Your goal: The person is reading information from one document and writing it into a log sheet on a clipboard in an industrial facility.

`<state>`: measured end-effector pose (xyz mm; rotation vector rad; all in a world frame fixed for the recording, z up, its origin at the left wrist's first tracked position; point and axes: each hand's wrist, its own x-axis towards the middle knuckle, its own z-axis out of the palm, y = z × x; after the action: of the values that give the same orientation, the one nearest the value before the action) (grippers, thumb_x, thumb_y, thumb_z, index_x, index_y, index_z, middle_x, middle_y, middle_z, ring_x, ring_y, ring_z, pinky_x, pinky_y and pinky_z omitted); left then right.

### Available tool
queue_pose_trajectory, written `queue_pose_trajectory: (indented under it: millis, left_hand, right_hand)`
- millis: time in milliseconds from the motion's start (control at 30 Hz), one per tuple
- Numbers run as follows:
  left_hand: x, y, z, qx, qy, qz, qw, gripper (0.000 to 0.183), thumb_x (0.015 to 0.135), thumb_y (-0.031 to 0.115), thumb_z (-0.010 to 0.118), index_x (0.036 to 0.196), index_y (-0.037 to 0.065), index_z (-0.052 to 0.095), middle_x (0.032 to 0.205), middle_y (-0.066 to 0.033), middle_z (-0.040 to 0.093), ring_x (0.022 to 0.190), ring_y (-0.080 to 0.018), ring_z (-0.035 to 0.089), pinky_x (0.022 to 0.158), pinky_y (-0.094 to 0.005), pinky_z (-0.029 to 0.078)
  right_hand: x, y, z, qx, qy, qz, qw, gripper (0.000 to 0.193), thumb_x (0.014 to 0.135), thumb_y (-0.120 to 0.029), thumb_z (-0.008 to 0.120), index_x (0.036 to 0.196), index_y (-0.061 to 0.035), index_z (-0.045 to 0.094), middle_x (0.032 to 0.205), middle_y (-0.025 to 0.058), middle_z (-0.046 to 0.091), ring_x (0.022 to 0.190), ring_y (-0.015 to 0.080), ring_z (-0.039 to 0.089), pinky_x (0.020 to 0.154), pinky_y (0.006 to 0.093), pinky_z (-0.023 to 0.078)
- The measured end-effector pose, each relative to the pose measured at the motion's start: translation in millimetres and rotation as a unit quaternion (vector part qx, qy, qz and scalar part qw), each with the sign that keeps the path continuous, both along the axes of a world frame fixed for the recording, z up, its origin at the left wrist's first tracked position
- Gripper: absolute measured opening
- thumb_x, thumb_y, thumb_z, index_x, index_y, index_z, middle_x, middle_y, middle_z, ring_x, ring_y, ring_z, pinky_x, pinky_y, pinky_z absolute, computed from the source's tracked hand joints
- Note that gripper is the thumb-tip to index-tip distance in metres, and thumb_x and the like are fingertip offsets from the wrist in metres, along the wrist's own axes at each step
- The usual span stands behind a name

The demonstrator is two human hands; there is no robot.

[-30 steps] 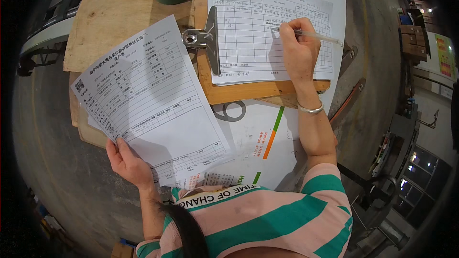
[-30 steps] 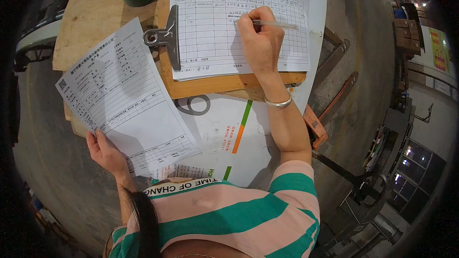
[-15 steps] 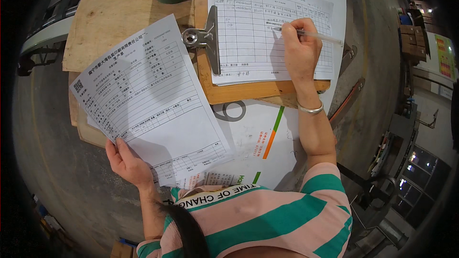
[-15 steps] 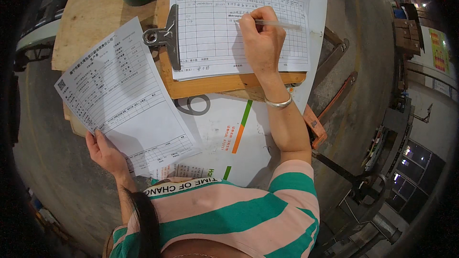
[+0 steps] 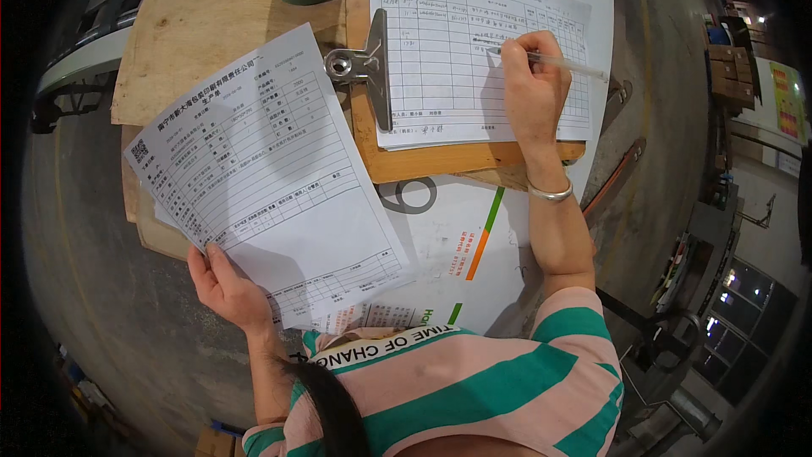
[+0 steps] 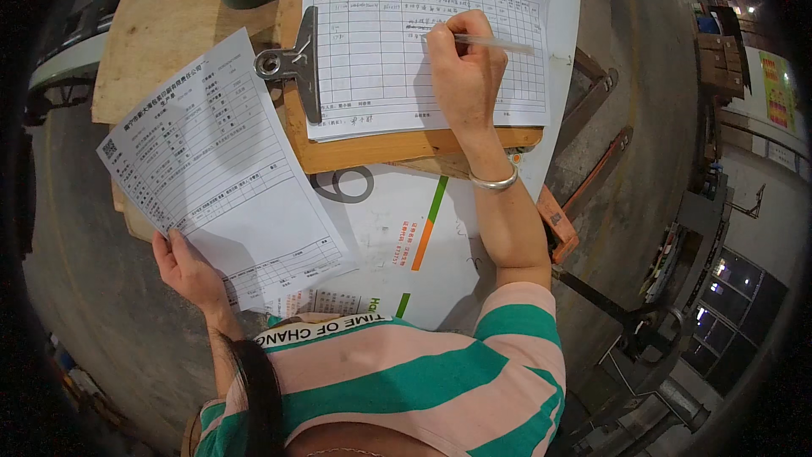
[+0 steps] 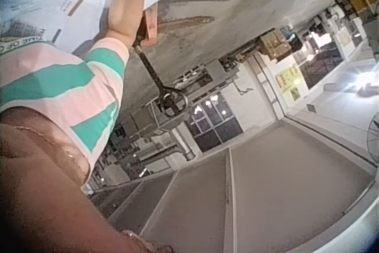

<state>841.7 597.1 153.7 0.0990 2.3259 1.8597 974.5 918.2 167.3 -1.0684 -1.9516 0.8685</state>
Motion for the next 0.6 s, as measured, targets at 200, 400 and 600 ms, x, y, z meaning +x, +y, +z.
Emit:
queue_pose_trajectory:
  millis: [200,400,600]
  left_hand:
    - [0.5,1.9,1.2,0.000,0.000,0.003,1.000,0.026,0.089,0.011,0.040,0.107,-0.007,0.046,0.096,-0.0082,0.055,0.083,-0.0109,0.048,0.074,-0.0206,0.039]
    - [0.1,-1.2,-0.4,-0.009,-0.006,0.008,1.000,0.026,0.090,0.010,0.039,0.109,-0.007,0.045,0.097,-0.0095,0.055,0.083,-0.0111,0.049,0.074,-0.0209,0.039]
    - [0.4,1.3,0.8,-0.009,0.004,0.005,1.000,0.025,0.089,0.009,0.039,0.107,-0.008,0.045,0.097,-0.0093,0.054,0.083,-0.0109,0.048,0.075,-0.0208,0.039]
  right_hand:
    - [0.8,0.6,-1.1,-0.006,0.000,0.005,1.000,0.010,0.076,-0.006,0.054,0.069,-0.0012,0.048,0.055,0.0010,0.050,0.051,0.0062,0.043,0.045,0.0221,0.036]
    - [2.0,-1.3,-0.2,-0.039,0.034,-0.017,0.999,0.010,0.076,-0.006,0.054,0.070,-0.0011,0.048,0.056,-0.0001,0.049,0.053,0.0055,0.044,0.047,0.0210,0.036]
    - [4.7,-1.1,3.0,0.003,0.021,-0.036,0.999,0.010,0.077,-0.007,0.055,0.071,-0.0012,0.049,0.057,0.0003,0.050,0.054,0.0063,0.045,0.048,0.0214,0.037]
